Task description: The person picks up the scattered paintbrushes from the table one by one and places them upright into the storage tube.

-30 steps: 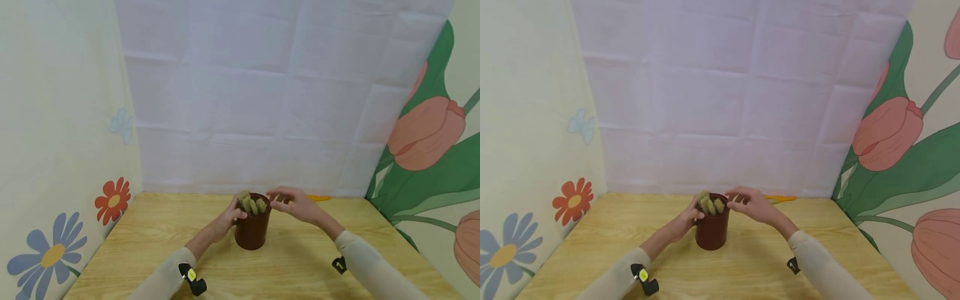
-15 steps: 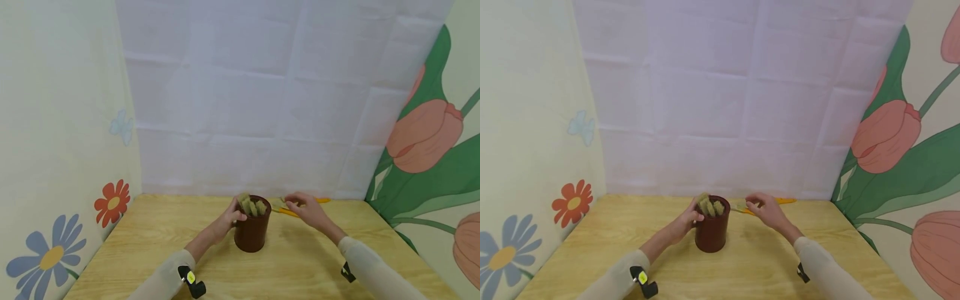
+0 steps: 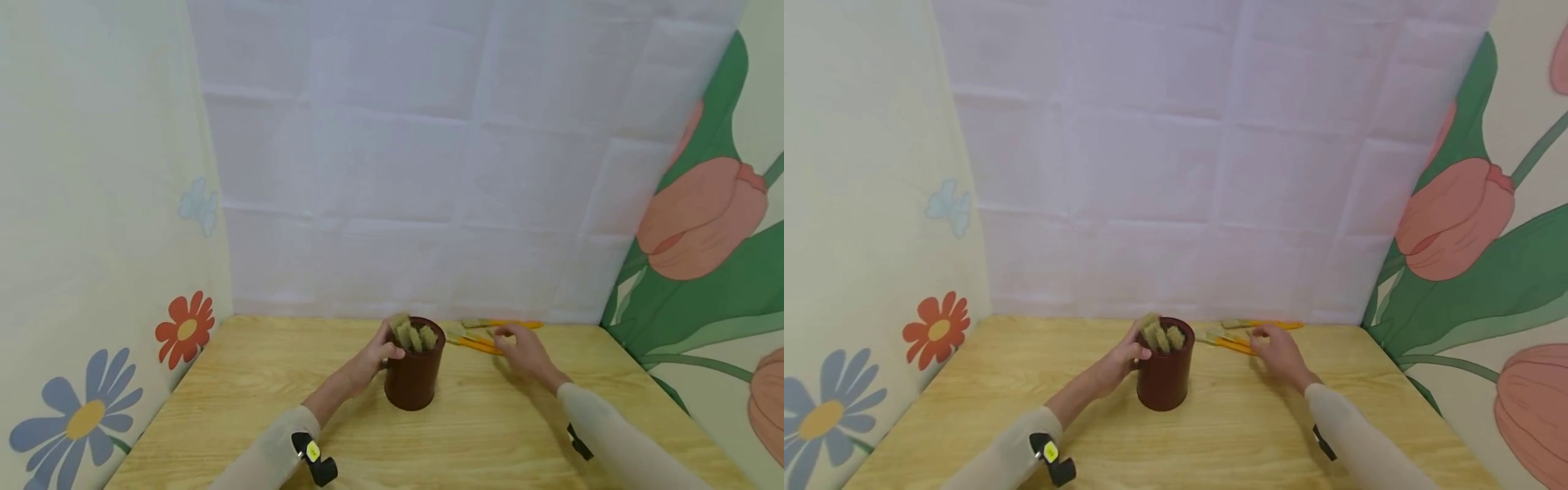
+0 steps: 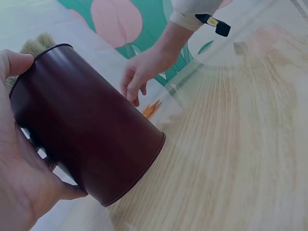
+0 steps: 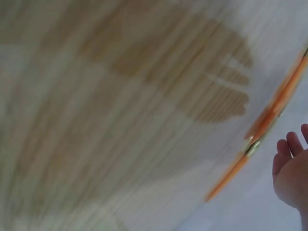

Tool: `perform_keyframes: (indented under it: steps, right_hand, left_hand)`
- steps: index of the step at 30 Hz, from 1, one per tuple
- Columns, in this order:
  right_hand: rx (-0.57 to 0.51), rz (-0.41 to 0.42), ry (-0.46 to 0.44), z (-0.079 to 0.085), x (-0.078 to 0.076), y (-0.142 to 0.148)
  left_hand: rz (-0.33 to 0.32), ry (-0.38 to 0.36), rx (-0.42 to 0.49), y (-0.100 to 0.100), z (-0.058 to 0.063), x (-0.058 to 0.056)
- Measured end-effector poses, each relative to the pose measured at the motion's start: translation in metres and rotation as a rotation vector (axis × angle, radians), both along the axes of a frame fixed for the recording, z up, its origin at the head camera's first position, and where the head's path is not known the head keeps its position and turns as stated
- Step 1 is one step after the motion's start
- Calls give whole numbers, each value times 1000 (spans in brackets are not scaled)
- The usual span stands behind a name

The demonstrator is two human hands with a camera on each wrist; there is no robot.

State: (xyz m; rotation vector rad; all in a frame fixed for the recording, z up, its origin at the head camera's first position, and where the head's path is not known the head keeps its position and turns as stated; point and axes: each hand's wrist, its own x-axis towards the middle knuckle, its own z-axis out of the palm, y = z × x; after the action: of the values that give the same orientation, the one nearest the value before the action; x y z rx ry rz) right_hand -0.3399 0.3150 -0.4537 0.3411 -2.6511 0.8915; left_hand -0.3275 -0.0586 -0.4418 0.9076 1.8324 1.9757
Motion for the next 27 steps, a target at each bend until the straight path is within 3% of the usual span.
perform_keyframes:
  steps: [4,8,13,17,22,27]
  right_hand:
    - [82,-7,-9,-5,-9,14]
    - [236,23,19,-6,-18,23]
    - [389,51,-23,-2,-24,29]
    - [437,88,-68,3,-24,30]
    - [460,54,-130,8,-19,33]
    - [502,28,-132,11,-19,35]
  left_hand:
    - [-2,-6,2,0,0,1]
    - [-11,-2,0,-1,-1,0]
    - [-20,8,-2,0,-1,0]
    - [-18,1,1,0,-1,1]
    - [-27,-9,-3,0,1,3]
    - [-21,-3,-9,0,3,3]
